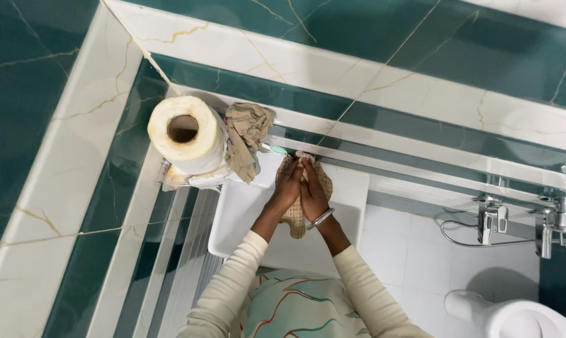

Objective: The person wipes the faucet and the top surface of the sink with a cloth, repeatedly scrubbing different parts of the metal fixture and the white ceramic basin.

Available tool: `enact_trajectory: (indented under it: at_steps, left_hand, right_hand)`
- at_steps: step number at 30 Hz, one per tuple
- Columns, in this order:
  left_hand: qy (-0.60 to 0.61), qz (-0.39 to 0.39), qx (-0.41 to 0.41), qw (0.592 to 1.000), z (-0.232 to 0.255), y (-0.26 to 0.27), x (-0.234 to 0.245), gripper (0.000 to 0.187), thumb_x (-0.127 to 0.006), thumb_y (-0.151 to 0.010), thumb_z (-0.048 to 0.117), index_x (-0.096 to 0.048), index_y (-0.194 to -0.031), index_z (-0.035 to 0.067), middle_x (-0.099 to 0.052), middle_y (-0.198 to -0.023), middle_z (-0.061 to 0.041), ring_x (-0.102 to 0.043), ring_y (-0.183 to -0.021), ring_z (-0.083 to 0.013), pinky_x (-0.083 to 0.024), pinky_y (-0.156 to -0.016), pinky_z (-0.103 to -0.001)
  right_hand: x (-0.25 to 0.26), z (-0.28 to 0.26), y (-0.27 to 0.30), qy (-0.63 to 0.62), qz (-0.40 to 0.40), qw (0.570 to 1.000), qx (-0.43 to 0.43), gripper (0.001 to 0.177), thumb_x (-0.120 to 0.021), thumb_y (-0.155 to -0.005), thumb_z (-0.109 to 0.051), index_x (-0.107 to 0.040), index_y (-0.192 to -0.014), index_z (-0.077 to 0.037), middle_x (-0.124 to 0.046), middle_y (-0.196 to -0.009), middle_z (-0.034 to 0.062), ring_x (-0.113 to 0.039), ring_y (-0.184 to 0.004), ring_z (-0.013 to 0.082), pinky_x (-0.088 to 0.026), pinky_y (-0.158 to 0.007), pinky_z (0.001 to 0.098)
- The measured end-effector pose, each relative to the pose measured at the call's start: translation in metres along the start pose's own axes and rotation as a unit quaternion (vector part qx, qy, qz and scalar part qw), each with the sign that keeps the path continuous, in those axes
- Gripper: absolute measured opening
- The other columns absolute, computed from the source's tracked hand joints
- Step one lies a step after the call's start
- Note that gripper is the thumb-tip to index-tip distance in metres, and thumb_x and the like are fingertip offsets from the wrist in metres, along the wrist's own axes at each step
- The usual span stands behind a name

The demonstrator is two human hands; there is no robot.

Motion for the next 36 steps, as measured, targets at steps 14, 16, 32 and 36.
enact_trajectory:
  at_steps: [14,16,32,36]
  left_hand:
    - [-0.065,-0.002,-0.047,0.997,-0.007,0.009,-0.005,0.068,-0.034,-0.109,0.048,-0.029,-0.157,0.000,-0.032,-0.165,-0.023,-0.028,-0.155,-0.0362,-0.022,-0.124,-0.040]
    - [-0.049,-0.023,-0.044,0.998,0.000,-0.001,-0.003,0.068,-0.036,-0.110,0.048,-0.031,-0.156,-0.002,-0.034,-0.164,-0.024,-0.030,-0.154,-0.0364,-0.025,-0.123,-0.040]
    - [-0.083,-0.002,-0.033,0.996,0.044,0.033,0.008,0.050,-0.041,-0.109,0.036,-0.052,-0.144,0.002,-0.060,-0.142,-0.022,-0.056,-0.134,-0.0376,-0.041,-0.113,-0.039]
    - [-0.117,0.047,-0.056,0.990,0.047,0.048,0.005,0.049,-0.044,-0.105,0.029,-0.050,-0.148,0.006,-0.057,-0.147,-0.021,-0.056,-0.133,-0.0395,-0.045,-0.110,-0.041]
  right_hand:
    - [-0.011,0.083,0.005,-0.112,-0.042,0.992,-0.043,0.058,-0.030,-0.111,-0.031,-0.027,-0.159,0.001,-0.034,-0.165,0.0205,-0.034,-0.152,0.0314,-0.028,-0.123,0.0365]
    - [-0.014,0.097,-0.005,-0.096,-0.064,0.992,-0.059,0.056,-0.026,-0.113,-0.033,-0.035,-0.157,0.001,-0.043,-0.162,0.0209,-0.042,-0.149,0.0311,-0.031,-0.122,0.0363]
    - [0.013,0.029,-0.010,-0.107,-0.032,0.983,-0.148,0.061,-0.039,-0.109,-0.042,-0.036,-0.157,-0.004,-0.049,-0.155,0.0184,-0.047,-0.144,0.0269,-0.034,-0.117,0.0326]
    - [0.026,0.005,0.005,-0.031,0.009,0.989,-0.144,0.055,-0.053,-0.100,-0.028,-0.055,-0.151,-0.009,-0.076,-0.126,0.0202,-0.073,-0.109,0.0264,-0.054,-0.096,0.0308]
Point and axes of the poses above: each hand's wrist, its own y-axis away from the middle knuckle, its own x-axis out of the back of the hand, z = x × y, the point moved 6 cm from there along -y, towards the middle knuckle
